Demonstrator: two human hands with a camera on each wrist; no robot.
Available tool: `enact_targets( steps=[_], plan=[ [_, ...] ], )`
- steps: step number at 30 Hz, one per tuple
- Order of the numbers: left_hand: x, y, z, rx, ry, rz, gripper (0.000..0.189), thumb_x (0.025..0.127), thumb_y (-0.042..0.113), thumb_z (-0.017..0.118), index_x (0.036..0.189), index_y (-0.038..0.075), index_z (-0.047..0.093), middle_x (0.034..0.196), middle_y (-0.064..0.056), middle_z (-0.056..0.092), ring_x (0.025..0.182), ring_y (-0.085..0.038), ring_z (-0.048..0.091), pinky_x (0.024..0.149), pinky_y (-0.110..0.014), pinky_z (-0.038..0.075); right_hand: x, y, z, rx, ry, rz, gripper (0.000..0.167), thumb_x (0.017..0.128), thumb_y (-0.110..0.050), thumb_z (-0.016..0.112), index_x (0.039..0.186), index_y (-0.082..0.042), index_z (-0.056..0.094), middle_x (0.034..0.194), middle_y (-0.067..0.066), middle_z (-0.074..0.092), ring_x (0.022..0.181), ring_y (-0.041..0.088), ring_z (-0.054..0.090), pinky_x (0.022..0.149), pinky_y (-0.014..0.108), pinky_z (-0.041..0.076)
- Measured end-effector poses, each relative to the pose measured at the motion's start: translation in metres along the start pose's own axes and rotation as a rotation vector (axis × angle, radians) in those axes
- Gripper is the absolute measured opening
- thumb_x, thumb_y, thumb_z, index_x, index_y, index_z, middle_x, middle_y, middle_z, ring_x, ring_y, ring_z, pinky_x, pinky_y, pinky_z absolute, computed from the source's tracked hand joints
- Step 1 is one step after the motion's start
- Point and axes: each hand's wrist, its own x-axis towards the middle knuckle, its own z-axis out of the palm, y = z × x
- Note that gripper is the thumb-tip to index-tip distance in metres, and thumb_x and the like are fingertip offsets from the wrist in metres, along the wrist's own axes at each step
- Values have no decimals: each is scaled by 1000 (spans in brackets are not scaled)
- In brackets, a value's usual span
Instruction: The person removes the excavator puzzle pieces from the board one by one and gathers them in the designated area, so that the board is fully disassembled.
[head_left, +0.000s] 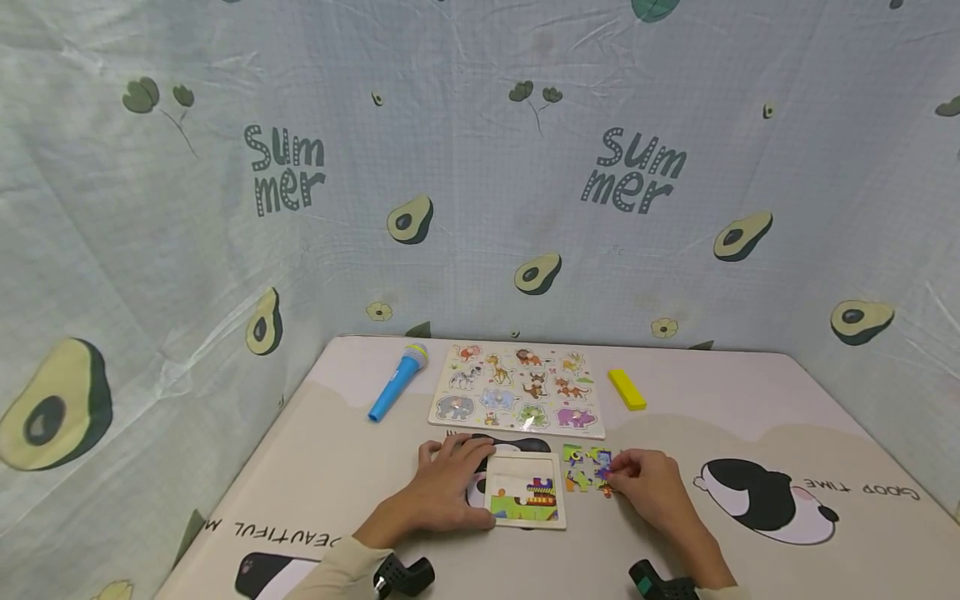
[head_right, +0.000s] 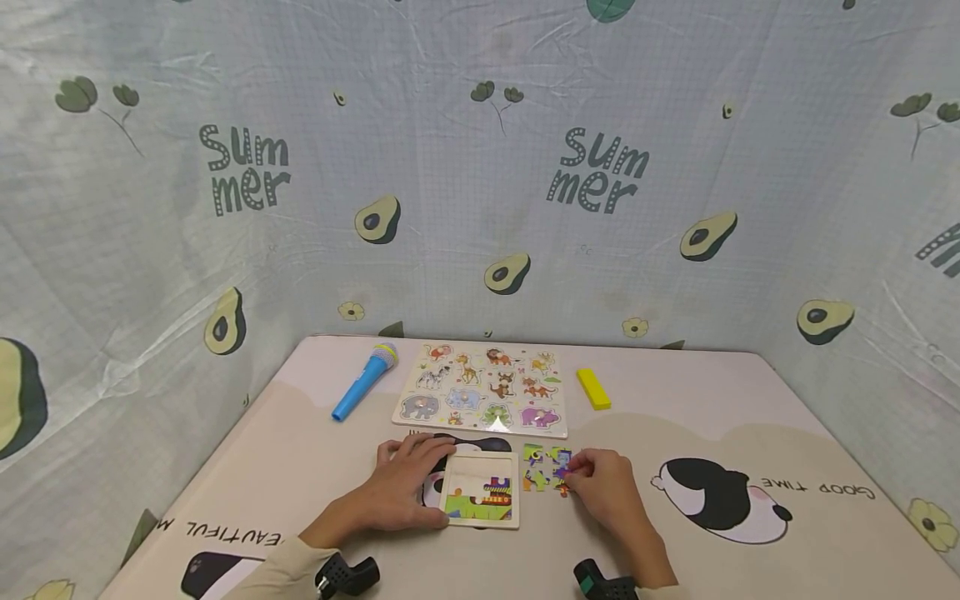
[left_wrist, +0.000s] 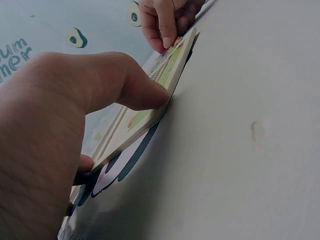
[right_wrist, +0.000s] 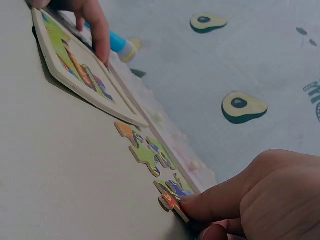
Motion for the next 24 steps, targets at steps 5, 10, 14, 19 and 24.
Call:
enact_targets(
  steps=[5, 10, 14, 19, 24],
  plan=[
    [1, 0, 0, 2, 0, 1, 90, 72, 60, 70, 149, 20, 47, 155, 2, 44, 141, -28, 32, 102, -61, 21, 0, -1, -2, -39, -10, -11, 9, 85, -7, 79, 93, -4, 75, 80, 1, 65, 78, 18, 53, 62, 25, 44],
    [1, 1, -1, 3, -1, 5, 91, 71, 60, 70, 150, 20, 47, 155, 2, 44, 141, -28, 32, 102, -60, 21, 0, -2, -4, -57, -13, -18, 11, 86, -8, 78, 95, -4, 75, 79, 1, 62, 78, 18, 52, 63, 25, 43],
    [1, 1, -1, 4, -3, 3, 91, 72, 60, 71, 150, 20, 47, 155, 2, 44, 142, -28, 32, 102, -60, 20, -1, -6, -2, -43, 20, -46, 16, 88, -11, 76, 103, -6, 74, 77, 1, 57, 75, 17, 50, 61, 25, 40],
    [1, 1, -2, 1, -4, -1, 91, 71, 60, 72, 149, 19, 47, 155, 2, 44, 141, -28, 32, 102, -61, 20, -5, -18, 6, 38, 24, -128, 20, 88, -9, 75, 108, -9, 74, 77, 1, 53, 74, 17, 49, 62, 25, 40],
    [0, 1, -1, 0, -3, -2, 91, 72, 60, 72, 149, 19, 47, 155, 2, 44, 141, -28, 32, 102, -61, 20, -9, -30, 20, 67, -43, -205, 21, 86, -8, 78, 106, -11, 74, 83, -3, 58, 71, 13, 50, 61, 24, 42]
  ],
)
